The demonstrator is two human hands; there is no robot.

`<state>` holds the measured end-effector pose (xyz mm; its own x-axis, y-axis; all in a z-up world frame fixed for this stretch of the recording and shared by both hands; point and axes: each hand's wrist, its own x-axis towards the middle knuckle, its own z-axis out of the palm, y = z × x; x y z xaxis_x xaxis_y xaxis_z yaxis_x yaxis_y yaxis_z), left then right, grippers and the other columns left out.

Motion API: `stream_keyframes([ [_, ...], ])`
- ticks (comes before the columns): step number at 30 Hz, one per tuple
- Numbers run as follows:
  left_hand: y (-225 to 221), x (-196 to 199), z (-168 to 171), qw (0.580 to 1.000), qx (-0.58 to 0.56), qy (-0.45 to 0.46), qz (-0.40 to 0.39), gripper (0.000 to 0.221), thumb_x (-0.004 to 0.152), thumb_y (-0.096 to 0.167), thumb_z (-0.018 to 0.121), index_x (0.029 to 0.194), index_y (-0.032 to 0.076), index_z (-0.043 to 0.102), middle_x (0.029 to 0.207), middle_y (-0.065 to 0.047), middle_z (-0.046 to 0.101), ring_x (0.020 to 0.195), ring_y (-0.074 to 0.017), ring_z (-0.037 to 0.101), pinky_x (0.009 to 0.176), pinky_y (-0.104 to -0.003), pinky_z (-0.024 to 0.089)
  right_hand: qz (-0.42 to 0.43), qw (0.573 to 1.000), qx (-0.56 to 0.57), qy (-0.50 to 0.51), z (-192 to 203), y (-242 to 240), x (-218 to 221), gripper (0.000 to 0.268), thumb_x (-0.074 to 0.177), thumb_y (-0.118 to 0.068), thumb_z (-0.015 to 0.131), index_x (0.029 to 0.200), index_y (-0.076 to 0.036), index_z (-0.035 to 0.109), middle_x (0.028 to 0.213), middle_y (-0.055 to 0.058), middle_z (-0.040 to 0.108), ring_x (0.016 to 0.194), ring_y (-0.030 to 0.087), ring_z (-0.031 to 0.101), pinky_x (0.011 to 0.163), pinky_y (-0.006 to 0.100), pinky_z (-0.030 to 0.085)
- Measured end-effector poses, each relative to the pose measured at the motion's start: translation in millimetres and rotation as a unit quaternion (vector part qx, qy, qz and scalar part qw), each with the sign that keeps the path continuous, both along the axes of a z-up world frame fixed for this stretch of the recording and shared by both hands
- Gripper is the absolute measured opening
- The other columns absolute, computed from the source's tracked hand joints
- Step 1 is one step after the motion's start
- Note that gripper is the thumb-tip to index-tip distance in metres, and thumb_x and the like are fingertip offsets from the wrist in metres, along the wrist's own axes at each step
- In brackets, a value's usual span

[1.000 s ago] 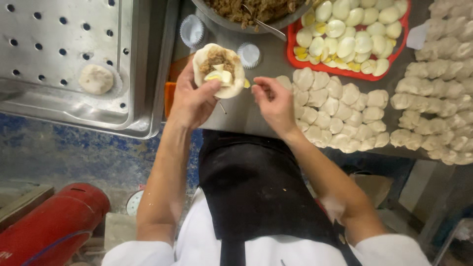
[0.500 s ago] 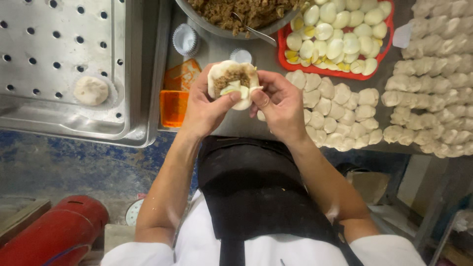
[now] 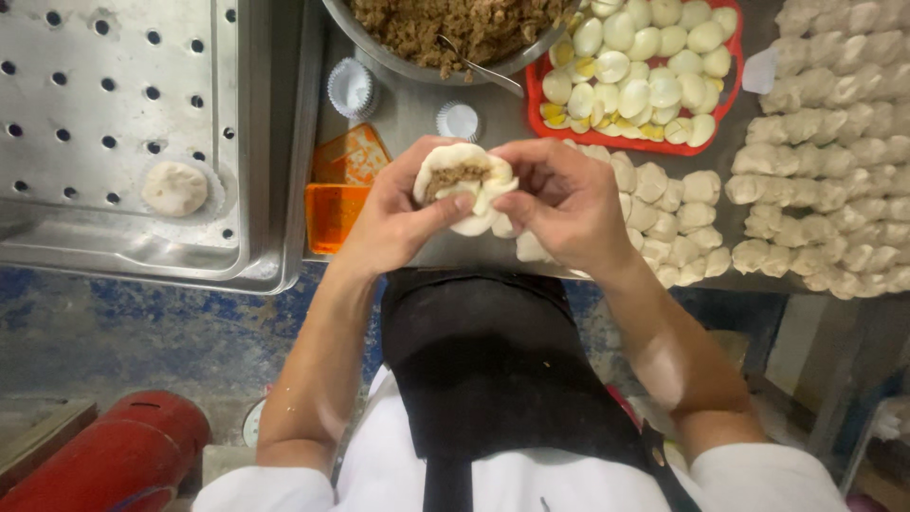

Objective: The person prepares buns by flattening small balls of dough, adding meat filling with a spoon, placing a slice of egg inside, and folding the dough around the filling to seal them.

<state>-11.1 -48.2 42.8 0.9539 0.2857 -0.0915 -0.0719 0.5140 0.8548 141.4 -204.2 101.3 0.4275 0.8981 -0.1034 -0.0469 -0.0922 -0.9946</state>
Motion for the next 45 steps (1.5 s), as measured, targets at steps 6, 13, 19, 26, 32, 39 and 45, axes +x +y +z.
stream_keyframes([
  [6, 0, 5, 10, 0.998, 0.065, -0.007, -0.016, 0.031, 0.108, -0.002, 0.060, 0.139, 0.003, 0.056, 0.123, -0.006, 0.064, 0.113, -0.0129, 0.063, 0.098, -0.029, 0.056, 0.045, 0.876, 0.080, -0.474, 5, 1, 2, 0.021, 0.100, 0.001, 0.075, 0.117, -0.003, 0.064, 0.103, 0.014, 0.070, 0.090, 0.023, 0.071, 0.076, 0.032, 0.058],
  [13, -5, 13, 33, 0.987, 0.120, 0.108, -0.015, 0.032, 0.100, -0.002, 0.056, 0.131, 0.007, 0.057, 0.117, -0.007, 0.062, 0.103, -0.0154, 0.068, 0.081, -0.029, 0.064, 0.063, 0.928, -0.017, -0.366, 4, 10, 7, 0.020, 0.095, -0.004, 0.081, 0.111, -0.003, 0.068, 0.095, 0.010, 0.069, 0.078, 0.020, 0.069, 0.069, 0.030, 0.055],
  [19, -3, 13, 33, 0.929, 0.334, 0.157, -0.020, 0.034, 0.093, 0.001, 0.066, 0.126, 0.009, 0.063, 0.106, -0.018, 0.064, 0.098, -0.0326, 0.068, 0.086, -0.039, 0.056, 0.039, 0.980, -0.069, -0.184, -10, 5, 4, 0.040, 0.096, -0.009, 0.075, 0.131, -0.003, 0.055, 0.097, 0.005, 0.067, 0.082, 0.014, 0.069, 0.072, 0.026, 0.059],
  [26, -3, 10, 14, 0.914, 0.376, 0.138, -0.069, 0.076, 0.079, -0.008, 0.068, 0.150, 0.007, 0.045, 0.126, -0.022, 0.058, 0.119, -0.0379, 0.061, 0.101, -0.041, 0.051, 0.116, 0.929, -0.027, -0.350, -20, 5, 6, 0.022, 0.099, -0.005, 0.072, 0.119, -0.005, 0.061, 0.093, 0.009, 0.066, 0.079, 0.020, 0.069, 0.070, 0.031, 0.056],
  [32, -1, 4, -7, 0.998, 0.024, 0.035, 0.056, 0.071, 0.100, -0.006, 0.064, 0.162, 0.004, 0.030, 0.168, -0.012, 0.034, 0.143, -0.0234, 0.053, 0.119, -0.034, 0.047, 0.032, 0.922, -0.042, -0.384, -18, 5, 6, 0.016, 0.100, -0.006, 0.076, 0.111, -0.004, 0.065, 0.088, 0.010, 0.067, 0.071, 0.017, 0.067, 0.063, 0.031, 0.053],
  [39, -19, 0, -8, 0.997, 0.023, 0.049, 0.051, 0.053, 0.113, 0.026, 0.044, 0.159, 0.001, 0.039, 0.160, -0.011, 0.047, 0.147, -0.0191, 0.046, 0.124, -0.034, 0.036, 0.042, 0.961, -0.034, -0.272, -16, 10, 2, 0.032, 0.099, -0.013, 0.075, 0.124, 0.001, 0.060, 0.088, 0.006, 0.069, 0.072, 0.011, 0.069, 0.062, 0.026, 0.056],
  [45, -21, 7, -1, 0.994, 0.086, 0.062, 0.019, 0.059, 0.116, 0.040, 0.031, 0.159, 0.001, 0.043, 0.161, -0.016, 0.048, 0.150, -0.0239, 0.044, 0.127, -0.037, 0.032, 0.056, 0.943, -0.089, -0.316, -10, 2, 5, 0.033, 0.099, -0.009, 0.073, 0.127, 0.000, 0.058, 0.081, 0.011, 0.065, 0.066, 0.018, 0.066, 0.060, 0.032, 0.053],
])
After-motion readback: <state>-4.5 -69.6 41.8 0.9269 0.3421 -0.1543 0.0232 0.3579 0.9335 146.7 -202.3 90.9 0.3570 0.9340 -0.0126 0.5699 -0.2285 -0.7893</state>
